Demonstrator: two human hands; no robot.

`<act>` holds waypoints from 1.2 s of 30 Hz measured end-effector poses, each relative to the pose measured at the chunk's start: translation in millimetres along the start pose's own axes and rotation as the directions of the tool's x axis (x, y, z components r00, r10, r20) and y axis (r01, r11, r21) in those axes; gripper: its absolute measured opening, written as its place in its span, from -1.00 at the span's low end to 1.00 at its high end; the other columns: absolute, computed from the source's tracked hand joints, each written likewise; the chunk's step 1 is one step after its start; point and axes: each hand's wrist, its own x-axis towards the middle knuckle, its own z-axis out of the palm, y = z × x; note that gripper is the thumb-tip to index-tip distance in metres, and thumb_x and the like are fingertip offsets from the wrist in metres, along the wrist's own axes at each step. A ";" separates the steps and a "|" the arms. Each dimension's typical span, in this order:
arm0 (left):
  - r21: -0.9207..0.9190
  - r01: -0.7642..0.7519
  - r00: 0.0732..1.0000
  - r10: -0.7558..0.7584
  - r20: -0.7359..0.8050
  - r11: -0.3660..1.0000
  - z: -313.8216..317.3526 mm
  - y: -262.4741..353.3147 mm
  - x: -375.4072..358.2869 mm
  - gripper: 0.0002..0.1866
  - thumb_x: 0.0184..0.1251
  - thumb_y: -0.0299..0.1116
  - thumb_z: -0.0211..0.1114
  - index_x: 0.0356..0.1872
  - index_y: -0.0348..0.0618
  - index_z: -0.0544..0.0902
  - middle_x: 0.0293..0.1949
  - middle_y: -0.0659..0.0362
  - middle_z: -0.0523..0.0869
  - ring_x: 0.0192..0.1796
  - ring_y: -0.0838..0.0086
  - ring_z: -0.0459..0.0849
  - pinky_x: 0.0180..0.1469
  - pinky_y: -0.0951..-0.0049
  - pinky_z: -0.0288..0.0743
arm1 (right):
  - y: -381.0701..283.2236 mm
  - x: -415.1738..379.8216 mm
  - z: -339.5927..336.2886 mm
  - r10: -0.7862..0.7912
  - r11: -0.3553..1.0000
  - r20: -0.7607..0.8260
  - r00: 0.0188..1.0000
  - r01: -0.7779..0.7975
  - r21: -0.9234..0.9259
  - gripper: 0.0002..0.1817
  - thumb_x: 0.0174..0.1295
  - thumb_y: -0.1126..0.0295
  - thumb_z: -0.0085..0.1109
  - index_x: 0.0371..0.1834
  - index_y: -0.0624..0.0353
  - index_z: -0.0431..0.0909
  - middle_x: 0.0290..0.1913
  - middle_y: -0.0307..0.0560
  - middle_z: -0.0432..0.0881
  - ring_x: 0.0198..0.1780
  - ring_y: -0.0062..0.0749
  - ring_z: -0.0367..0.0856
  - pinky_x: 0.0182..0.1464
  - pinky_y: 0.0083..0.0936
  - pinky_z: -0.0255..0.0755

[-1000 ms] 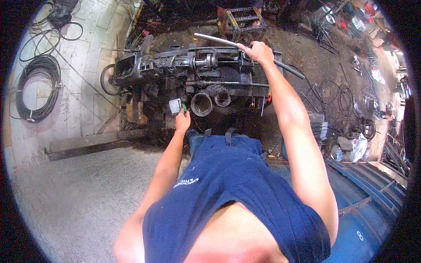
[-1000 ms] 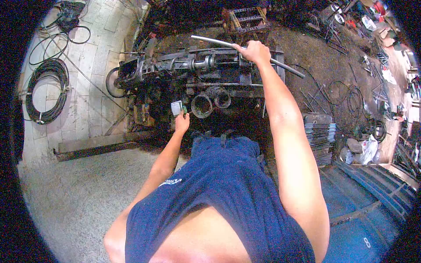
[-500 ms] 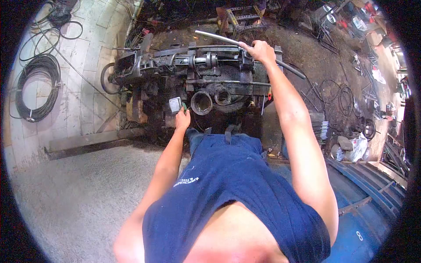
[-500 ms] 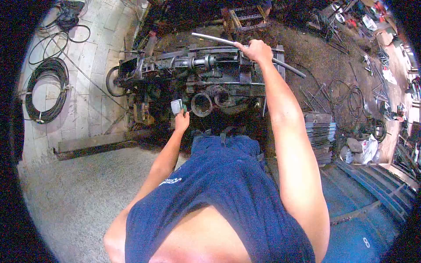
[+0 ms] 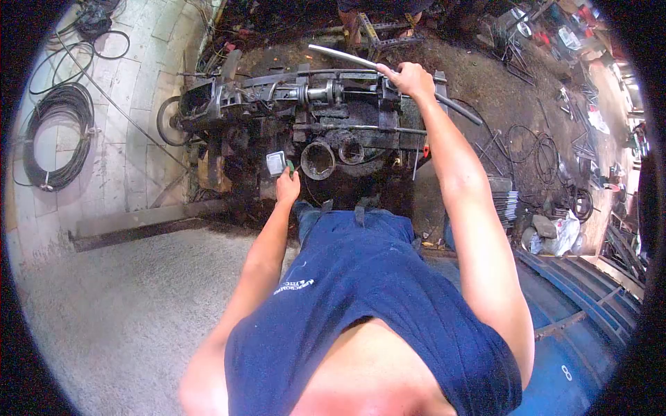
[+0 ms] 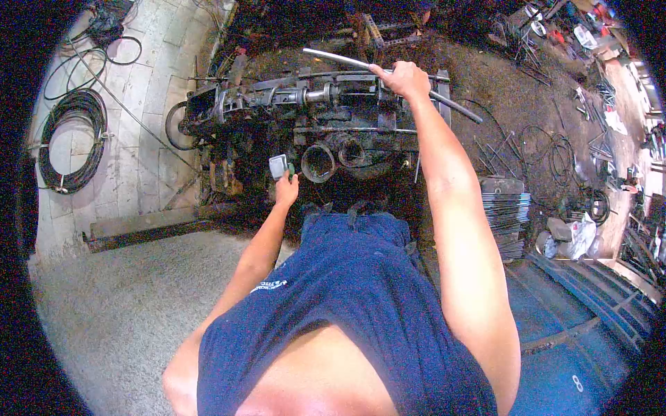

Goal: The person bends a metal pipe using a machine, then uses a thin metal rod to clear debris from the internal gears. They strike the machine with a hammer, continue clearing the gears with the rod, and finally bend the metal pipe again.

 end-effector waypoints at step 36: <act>0.008 -0.019 0.999 0.019 -0.036 1.000 10.6 -9.8 6.0 -0.48 0.35 -0.09 0.16 0.20 -0.25 0.53 -0.22 -0.24 0.71 -0.10 -0.11 0.68 0.01 0.01 0.52 | -8.8 -3.0 -1.7 -0.022 1.000 -0.027 0.999 0.021 -0.021 -0.02 -0.03 -0.58 -0.02 -0.22 0.28 0.71 -0.12 0.23 0.71 -0.04 0.09 0.69 0.02 -0.11 0.55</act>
